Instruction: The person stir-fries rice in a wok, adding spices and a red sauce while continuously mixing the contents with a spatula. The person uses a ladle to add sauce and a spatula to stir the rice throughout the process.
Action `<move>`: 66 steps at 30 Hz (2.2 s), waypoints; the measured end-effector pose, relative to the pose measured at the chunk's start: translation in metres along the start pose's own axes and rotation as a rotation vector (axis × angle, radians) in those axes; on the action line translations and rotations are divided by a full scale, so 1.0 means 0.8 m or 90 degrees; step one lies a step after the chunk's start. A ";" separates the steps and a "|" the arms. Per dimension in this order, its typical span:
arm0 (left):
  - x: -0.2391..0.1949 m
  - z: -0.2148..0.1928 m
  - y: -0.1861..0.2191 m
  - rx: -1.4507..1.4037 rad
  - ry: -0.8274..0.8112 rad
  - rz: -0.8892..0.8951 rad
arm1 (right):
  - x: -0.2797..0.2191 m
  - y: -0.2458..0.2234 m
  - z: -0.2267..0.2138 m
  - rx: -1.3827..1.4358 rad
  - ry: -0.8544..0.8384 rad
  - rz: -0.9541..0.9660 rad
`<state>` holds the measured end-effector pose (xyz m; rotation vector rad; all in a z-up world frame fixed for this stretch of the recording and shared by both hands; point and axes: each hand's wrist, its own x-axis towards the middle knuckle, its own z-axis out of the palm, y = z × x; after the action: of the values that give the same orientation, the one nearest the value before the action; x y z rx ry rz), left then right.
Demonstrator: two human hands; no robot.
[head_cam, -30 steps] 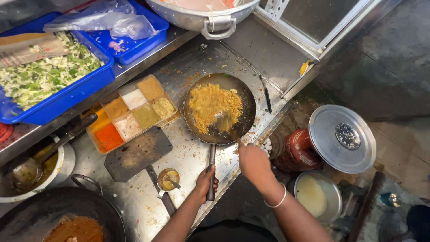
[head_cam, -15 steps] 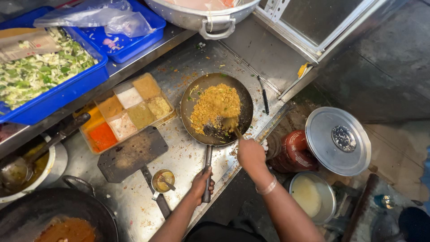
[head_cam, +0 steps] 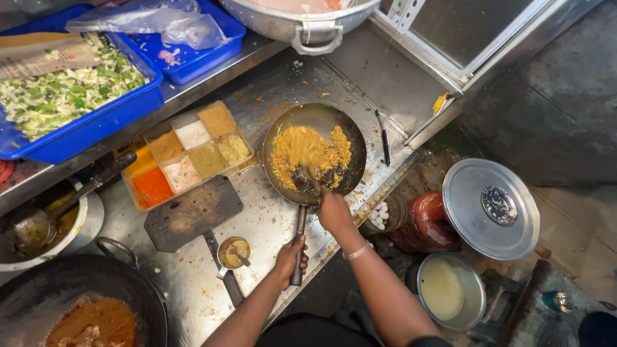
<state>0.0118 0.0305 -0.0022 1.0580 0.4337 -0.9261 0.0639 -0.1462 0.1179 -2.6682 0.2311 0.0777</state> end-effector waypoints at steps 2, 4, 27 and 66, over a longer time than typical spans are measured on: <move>0.003 0.000 0.000 0.002 0.006 0.001 | 0.019 0.016 0.025 0.143 0.100 0.030; 0.005 -0.003 0.003 0.004 0.013 -0.009 | 0.020 0.037 0.051 0.253 0.195 -0.014; -0.005 -0.031 0.045 0.157 0.027 -0.007 | 0.140 0.104 -0.069 0.253 -0.081 -0.027; 0.006 -0.016 0.022 0.142 0.036 0.003 | -0.014 0.015 -0.044 -0.247 -0.054 0.027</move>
<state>0.0302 0.0428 -0.0021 1.2904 0.3798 -0.9580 0.0514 -0.1707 0.1453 -3.0356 0.2691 0.2734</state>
